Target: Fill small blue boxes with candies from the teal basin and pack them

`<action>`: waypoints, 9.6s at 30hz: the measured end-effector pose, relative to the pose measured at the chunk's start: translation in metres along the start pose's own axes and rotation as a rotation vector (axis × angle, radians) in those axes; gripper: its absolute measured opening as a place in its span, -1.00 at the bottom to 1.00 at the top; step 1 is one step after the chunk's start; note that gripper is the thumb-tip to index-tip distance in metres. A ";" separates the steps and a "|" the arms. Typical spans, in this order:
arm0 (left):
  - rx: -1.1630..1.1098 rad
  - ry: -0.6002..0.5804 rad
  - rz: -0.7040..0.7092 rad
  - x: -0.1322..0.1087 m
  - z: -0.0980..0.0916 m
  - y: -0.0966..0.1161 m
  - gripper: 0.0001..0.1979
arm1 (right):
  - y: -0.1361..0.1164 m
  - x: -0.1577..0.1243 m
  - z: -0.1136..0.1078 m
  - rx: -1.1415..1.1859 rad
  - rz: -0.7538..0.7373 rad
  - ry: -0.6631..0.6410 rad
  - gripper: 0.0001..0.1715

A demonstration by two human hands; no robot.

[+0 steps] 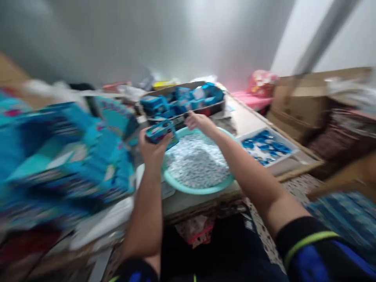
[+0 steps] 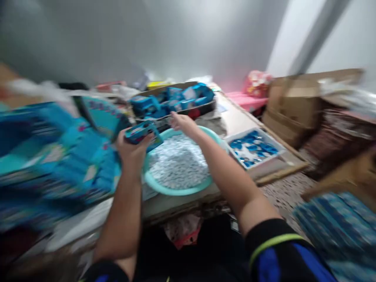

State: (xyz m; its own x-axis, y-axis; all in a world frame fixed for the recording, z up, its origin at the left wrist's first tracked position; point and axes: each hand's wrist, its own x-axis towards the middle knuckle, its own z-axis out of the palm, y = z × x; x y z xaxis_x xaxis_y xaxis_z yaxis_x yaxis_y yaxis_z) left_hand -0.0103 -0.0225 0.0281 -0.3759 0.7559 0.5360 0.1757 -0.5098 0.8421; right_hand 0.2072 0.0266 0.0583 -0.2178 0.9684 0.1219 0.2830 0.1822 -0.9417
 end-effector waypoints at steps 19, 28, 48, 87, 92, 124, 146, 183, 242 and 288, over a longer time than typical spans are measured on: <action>0.122 -0.193 -0.506 -0.046 -0.125 -0.021 -0.22 | 0.028 -0.003 0.054 -0.666 -0.017 -0.521 -0.53; -0.103 -0.132 -0.182 -0.039 -0.134 -0.024 -0.22 | 0.025 -0.010 0.050 -0.748 -0.156 -0.450 -0.64; -0.086 0.228 -0.107 -0.044 -0.122 0.000 -0.53 | 0.017 -0.009 0.035 -0.671 -0.112 -0.222 -0.74; 0.291 -0.019 -0.303 -0.046 -0.119 -0.016 -0.63 | 0.014 -0.020 0.061 -0.761 -0.112 -0.482 -0.63; 0.311 0.007 -0.276 -0.051 -0.113 -0.007 -0.68 | 0.014 -0.018 0.058 -0.565 -0.027 -0.383 -0.63; 0.027 -0.398 -0.107 -0.007 0.016 0.029 -0.29 | 0.001 0.015 0.032 1.157 0.321 0.143 -0.64; 0.166 -0.560 -0.209 -0.021 0.015 0.009 -0.33 | -0.005 0.004 0.029 0.953 0.078 0.060 -0.49; 0.291 -0.527 -0.109 -0.020 0.013 0.009 -0.47 | -0.018 -0.008 0.038 0.774 0.040 0.036 -0.32; 0.296 -0.335 -0.026 -0.020 0.012 0.002 -0.77 | 0.006 -0.006 0.040 -0.033 -0.499 -0.017 -0.57; 0.067 -0.196 -0.227 -0.039 -0.131 -0.039 -0.24 | 0.015 0.006 0.025 0.033 0.108 0.260 -0.16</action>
State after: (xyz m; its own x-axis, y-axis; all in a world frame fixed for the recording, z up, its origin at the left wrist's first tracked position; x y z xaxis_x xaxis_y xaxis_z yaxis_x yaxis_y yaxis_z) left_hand -0.1220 -0.0860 -0.0330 -0.2309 0.9155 0.3296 0.1695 -0.2958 0.9401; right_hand 0.1866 0.0311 0.0365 0.0602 0.9938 0.0929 0.2604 0.0742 -0.9626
